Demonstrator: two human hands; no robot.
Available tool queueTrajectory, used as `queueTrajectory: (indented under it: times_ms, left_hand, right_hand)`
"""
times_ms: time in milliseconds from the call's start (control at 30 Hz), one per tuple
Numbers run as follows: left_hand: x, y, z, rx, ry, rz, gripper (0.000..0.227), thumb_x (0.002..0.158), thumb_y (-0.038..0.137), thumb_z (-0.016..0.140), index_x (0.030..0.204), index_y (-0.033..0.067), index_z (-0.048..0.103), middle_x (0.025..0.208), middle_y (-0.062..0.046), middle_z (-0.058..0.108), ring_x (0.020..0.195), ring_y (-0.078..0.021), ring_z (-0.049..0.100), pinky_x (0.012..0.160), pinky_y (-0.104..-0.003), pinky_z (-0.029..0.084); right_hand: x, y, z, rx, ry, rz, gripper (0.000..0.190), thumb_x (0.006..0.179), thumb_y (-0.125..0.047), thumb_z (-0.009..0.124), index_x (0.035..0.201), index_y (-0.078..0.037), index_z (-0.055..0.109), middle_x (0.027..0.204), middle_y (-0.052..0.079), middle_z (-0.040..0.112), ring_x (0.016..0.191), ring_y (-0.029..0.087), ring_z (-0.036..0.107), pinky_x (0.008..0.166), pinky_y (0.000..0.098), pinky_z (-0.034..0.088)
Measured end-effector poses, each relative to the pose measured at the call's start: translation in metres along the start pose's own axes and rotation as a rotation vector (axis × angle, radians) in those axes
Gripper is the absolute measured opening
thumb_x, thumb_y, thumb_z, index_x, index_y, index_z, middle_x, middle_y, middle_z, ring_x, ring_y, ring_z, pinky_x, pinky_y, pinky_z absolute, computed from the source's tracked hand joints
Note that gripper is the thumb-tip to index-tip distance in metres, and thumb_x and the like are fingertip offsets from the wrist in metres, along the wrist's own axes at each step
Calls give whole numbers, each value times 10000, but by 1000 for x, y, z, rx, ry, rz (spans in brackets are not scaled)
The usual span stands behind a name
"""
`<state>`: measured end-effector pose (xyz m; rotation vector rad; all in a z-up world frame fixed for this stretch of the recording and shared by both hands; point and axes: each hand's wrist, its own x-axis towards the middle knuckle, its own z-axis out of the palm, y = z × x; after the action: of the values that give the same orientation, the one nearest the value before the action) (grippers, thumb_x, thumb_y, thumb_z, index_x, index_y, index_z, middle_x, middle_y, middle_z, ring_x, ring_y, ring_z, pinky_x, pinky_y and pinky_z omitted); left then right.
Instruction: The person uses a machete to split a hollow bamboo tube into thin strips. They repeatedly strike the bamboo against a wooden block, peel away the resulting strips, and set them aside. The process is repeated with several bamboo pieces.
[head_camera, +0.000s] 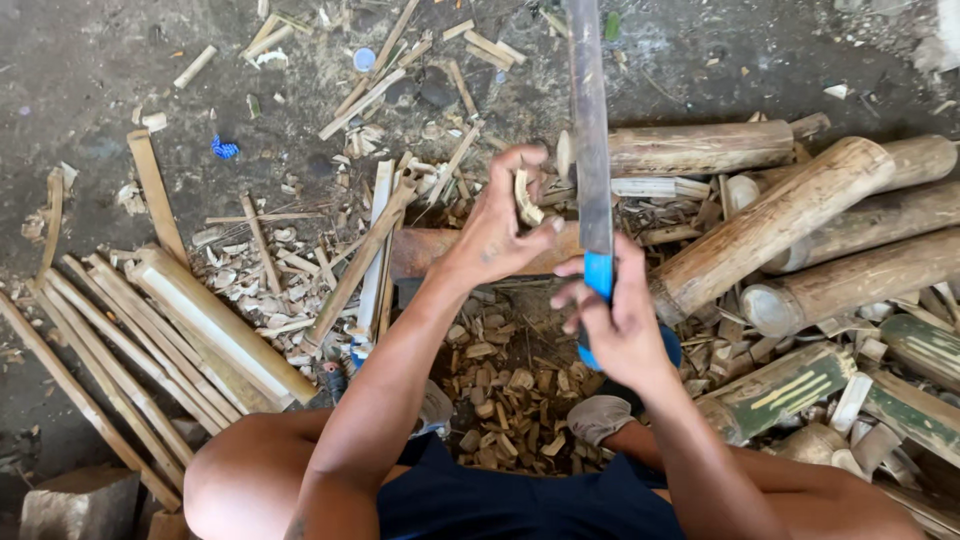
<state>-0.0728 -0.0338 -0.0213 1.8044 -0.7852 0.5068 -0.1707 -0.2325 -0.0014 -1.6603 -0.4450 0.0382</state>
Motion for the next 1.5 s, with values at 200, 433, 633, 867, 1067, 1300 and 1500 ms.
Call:
queueTrajectory:
  times_ms: [200,433,633,867,1067,1300,1500]
  left_hand:
    - [-15,11,-3,-75,-266,-190,750,918,84,774,1414,134,214,1371,-236,472,1250,-342,559,990,-479,551]
    - [-21,14,-8,-17,-343,-252,793,895,70,786,1459,142,234,1395,-225,541,1354,-352,539,1126,-471,485]
    - [-20,20,-11,17,-315,-229,806,860,89,829,1455,106,286,1399,-222,553,1355,-341,541,1133,-461,469]
    - [-16,31,-11,84,-263,-213,772,884,174,843,1418,102,289,1308,-230,617,1229,-357,641,1049,-472,568]
    - [-14,31,-6,188,-312,-567,850,986,320,734,1570,112,154,1118,-196,656,960,-334,745,940,-436,644]
    - [-24,15,3,213,-259,-200,732,951,108,739,1393,24,162,1086,-232,568,967,-343,676,838,-472,622]
    - [-16,26,2,248,-195,-123,775,943,110,741,1425,-7,145,1018,-212,571,875,-342,666,751,-477,598]
  right_hand:
    - [-8,-43,11,-338,-18,80,522,1025,-87,456,1525,-98,306,809,57,652,609,142,661,555,326,579]
    - [-5,-46,9,-230,-64,34,438,1073,-136,438,1505,-94,383,755,33,607,599,124,632,539,296,554]
    - [-7,-43,12,-260,-45,54,418,1067,-164,463,1469,-73,393,752,27,598,580,122,621,530,291,539]
    - [-5,-55,5,-496,-87,-44,351,1036,-32,428,1367,-21,314,760,83,624,517,146,618,450,327,528]
    - [11,-56,1,-782,-184,179,296,996,-30,444,1261,-33,312,563,118,556,307,219,497,228,357,409]
    - [14,-57,-3,-838,-175,206,318,962,-40,486,1236,22,336,512,128,577,350,288,588,310,395,493]
    - [20,-86,-4,-861,-208,163,296,952,-33,482,1212,42,361,512,110,581,364,273,608,323,381,505]
